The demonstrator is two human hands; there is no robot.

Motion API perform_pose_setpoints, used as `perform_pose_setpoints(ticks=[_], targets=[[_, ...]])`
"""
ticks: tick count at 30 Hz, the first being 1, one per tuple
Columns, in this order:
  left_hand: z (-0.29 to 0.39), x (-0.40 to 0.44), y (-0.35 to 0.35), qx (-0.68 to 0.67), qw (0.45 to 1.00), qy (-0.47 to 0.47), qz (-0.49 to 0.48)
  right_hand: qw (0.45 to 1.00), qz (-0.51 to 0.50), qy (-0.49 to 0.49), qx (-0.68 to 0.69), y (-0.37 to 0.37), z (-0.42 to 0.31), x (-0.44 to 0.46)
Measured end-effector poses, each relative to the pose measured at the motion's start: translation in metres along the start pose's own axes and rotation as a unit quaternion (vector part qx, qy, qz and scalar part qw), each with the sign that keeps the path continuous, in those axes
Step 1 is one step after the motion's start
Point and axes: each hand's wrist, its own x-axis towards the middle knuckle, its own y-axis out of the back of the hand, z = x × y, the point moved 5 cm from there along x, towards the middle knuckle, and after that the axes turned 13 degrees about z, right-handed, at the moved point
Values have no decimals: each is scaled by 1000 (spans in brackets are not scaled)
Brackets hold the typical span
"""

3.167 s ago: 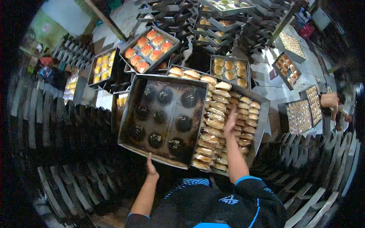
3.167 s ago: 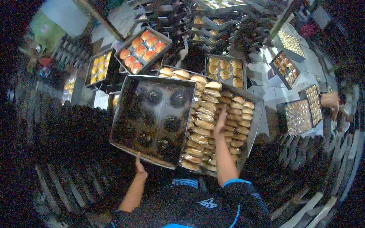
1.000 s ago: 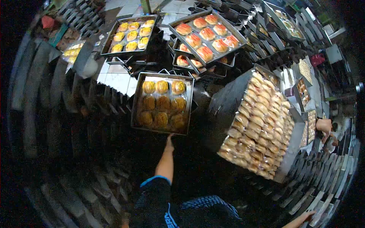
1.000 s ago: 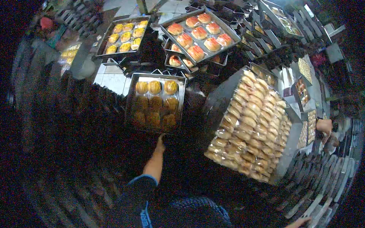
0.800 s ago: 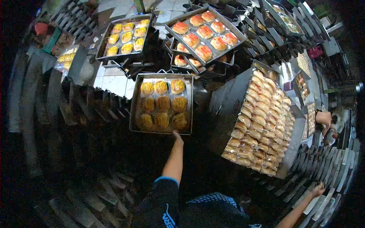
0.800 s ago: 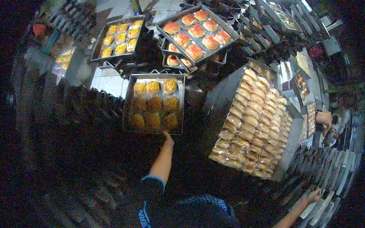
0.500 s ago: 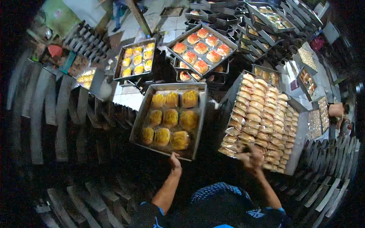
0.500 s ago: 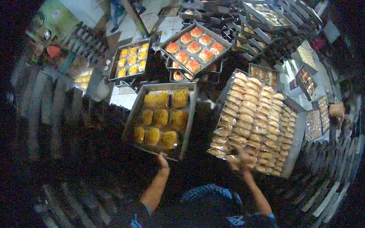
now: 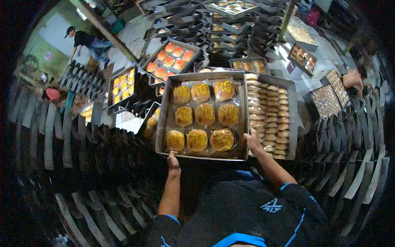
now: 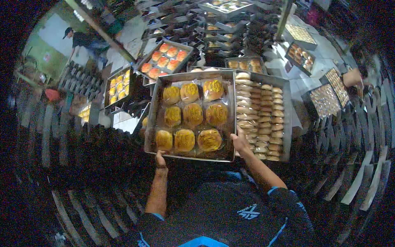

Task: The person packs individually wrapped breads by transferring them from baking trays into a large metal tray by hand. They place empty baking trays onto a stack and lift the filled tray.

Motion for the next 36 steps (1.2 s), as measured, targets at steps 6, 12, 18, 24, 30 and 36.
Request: perform_pose_setpoints(ticks=[6,12,18,24,30,36], targets=[[-15,-28,-24,259,952,18,-160,942,88,180,-269,32,29,27],[53,-75,-43,263,780,-27,-567,936,61,183,-296,7,-71,-29],[18,-78,-116,420,807,-253,-329,894,29,73,-441,-39,-24,-30],[38,-96,-115,419,812,-247,-323,640,22,455,-619,-69,-45,-29],[20,-87,-116,419,811,-249,-324,911,74,107,-392,-41,-32,-31],[22,-89,-128,282,836,-189,-430,954,51,62,-288,-48,-10,-18]])
